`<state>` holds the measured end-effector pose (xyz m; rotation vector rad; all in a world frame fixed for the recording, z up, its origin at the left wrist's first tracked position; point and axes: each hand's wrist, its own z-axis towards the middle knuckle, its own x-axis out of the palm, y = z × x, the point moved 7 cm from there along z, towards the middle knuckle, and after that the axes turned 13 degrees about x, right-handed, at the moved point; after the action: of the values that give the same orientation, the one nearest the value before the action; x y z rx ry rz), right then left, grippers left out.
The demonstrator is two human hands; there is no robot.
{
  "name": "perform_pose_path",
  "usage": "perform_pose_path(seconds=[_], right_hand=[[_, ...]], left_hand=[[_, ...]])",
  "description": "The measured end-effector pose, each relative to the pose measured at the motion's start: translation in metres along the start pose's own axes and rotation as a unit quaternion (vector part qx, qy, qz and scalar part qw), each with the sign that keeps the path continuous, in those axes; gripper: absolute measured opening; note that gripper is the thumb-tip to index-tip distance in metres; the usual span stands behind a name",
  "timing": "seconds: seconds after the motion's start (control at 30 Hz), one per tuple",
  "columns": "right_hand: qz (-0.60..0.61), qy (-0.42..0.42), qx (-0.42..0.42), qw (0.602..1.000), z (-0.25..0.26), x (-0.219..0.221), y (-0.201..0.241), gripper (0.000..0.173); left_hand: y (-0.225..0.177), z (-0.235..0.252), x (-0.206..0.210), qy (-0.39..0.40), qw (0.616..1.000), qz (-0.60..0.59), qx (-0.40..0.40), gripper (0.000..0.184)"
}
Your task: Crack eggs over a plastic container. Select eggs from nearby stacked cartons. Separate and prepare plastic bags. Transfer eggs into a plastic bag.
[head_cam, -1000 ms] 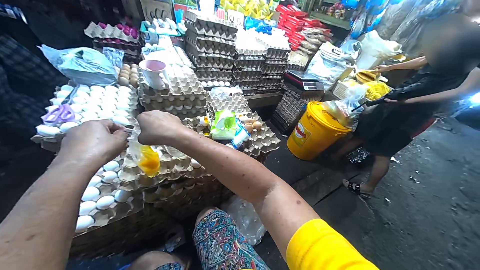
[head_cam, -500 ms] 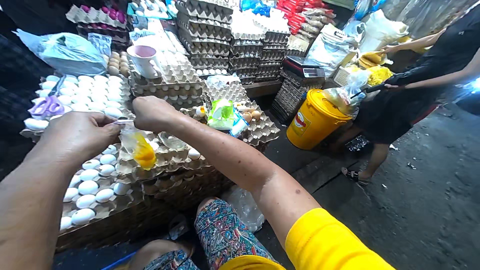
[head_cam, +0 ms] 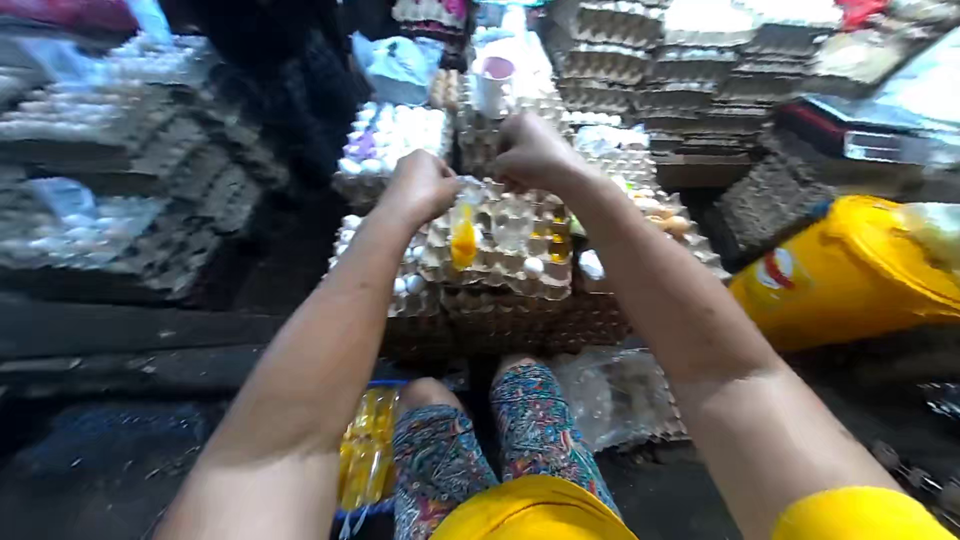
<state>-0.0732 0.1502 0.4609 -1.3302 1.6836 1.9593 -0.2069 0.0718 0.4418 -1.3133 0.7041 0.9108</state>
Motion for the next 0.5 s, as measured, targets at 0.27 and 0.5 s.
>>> perform_pose_path(seconds=[0.27, 0.5], right_hand=[[-0.08, 0.038, 0.041, 0.995, 0.016, 0.032, -0.008, 0.03], [-0.249, -0.023, -0.026, 0.968, -0.004, 0.031, 0.029, 0.013]], left_hand=[[0.005, 0.007, 0.003, 0.01, 1.0, -0.027, -0.006, 0.026], [-0.01, 0.005, -0.002, 0.02, 0.996, 0.091, 0.007, 0.025]])
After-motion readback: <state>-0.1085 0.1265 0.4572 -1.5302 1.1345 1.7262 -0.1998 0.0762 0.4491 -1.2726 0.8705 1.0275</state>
